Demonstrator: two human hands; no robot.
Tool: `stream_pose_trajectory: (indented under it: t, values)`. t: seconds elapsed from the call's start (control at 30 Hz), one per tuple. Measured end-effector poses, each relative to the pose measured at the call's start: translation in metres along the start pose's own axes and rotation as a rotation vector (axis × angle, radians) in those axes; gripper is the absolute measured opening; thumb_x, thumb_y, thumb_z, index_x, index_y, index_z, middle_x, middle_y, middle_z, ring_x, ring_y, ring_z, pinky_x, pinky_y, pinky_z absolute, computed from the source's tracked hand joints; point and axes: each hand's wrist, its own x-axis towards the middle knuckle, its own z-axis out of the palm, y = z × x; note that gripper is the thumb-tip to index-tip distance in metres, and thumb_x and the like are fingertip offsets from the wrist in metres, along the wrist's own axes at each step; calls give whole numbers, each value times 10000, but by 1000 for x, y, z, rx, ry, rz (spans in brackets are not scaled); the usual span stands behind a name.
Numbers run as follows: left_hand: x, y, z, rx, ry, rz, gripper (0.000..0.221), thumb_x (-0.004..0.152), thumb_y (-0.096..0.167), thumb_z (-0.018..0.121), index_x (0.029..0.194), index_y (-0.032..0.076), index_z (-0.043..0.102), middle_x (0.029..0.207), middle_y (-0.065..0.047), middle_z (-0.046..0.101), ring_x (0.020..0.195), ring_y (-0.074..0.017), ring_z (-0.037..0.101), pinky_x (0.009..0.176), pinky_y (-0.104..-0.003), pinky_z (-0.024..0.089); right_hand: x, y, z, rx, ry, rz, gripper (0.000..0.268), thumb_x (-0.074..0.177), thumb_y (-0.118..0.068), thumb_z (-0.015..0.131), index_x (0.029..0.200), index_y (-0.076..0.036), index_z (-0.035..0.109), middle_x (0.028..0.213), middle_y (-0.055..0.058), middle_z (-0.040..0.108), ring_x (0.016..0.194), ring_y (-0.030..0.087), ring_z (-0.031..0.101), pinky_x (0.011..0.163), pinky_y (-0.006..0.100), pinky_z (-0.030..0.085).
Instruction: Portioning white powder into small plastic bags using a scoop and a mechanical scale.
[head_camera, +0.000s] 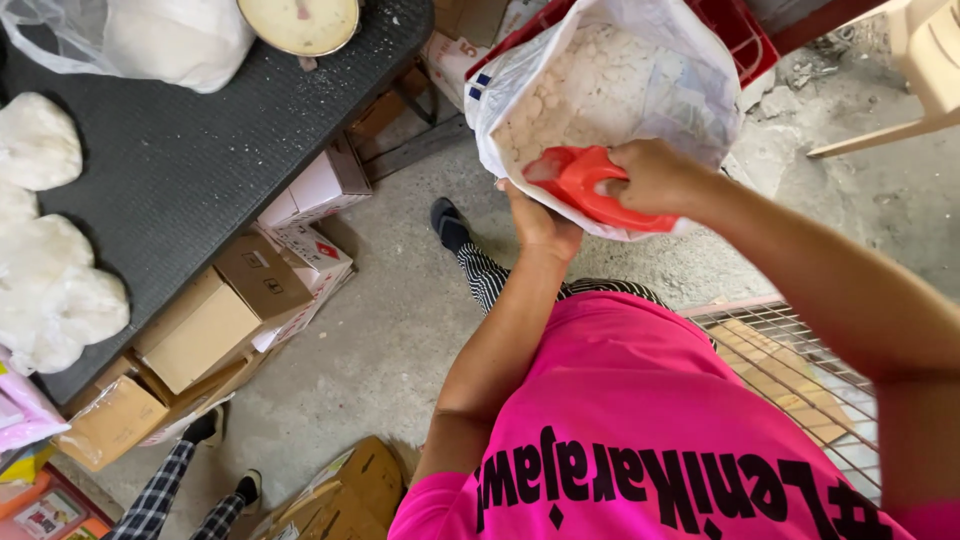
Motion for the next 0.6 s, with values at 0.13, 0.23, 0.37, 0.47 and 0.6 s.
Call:
stream_pose_trajectory:
  t: [0.13, 0.23, 0.37, 0.47, 0.6]
  values:
    - [1, 2, -13, -74, -125, 17, 923, 969, 792, 182, 1561, 105, 352, 1519, -177, 454, 1389, -385, 421, 1180, -505, 318, -17, 4, -61, -118, -169, 76, 417, 844, -314, 739, 1198, -95, 717, 1067, 183, 731, 955, 349, 732, 861, 471, 563]
    - [-10, 6, -27, -10, -34, 39, 929, 924, 802, 182, 1594, 169, 298, 1606, -105, 384, 1470, -357, 370, 1224, -526, 295, -33, -5, -94, -217, 40, -95, 561, 761, -303, 768, 1284, -120, 679, 1082, 172, 731, 922, 372, 718, 812, 497, 554]
    - [-39, 17, -22, 111, -62, -74, 1069, 853, 885, 207, 1616, 137, 223, 1637, -126, 325, 1490, -369, 325, 1189, -609, 253, -52, -48, -123, -465, 151, 50, 457, 931, -404, 684, 1329, -180, 689, 961, 153, 761, 899, 370, 724, 770, 508, 557]
    - [-59, 19, -12, 293, -5, -108, 1093, 775, 887, 249, 1605, 178, 188, 1622, -108, 299, 1487, -361, 304, 1133, -681, 252, -58, -52, -121, -553, 41, 46, 341, 931, -355, 663, 1231, -209, 738, 963, 125, 776, 926, 331, 742, 792, 479, 572]
    - [-38, -3, -56, 490, -105, -197, 974, 901, 793, 348, 1593, 114, 253, 1605, -155, 364, 1476, -357, 373, 1112, -646, 370, -69, -76, -125, -473, -39, -13, 328, 870, -286, 651, 1183, -248, 741, 998, 92, 774, 922, 324, 737, 801, 477, 565]
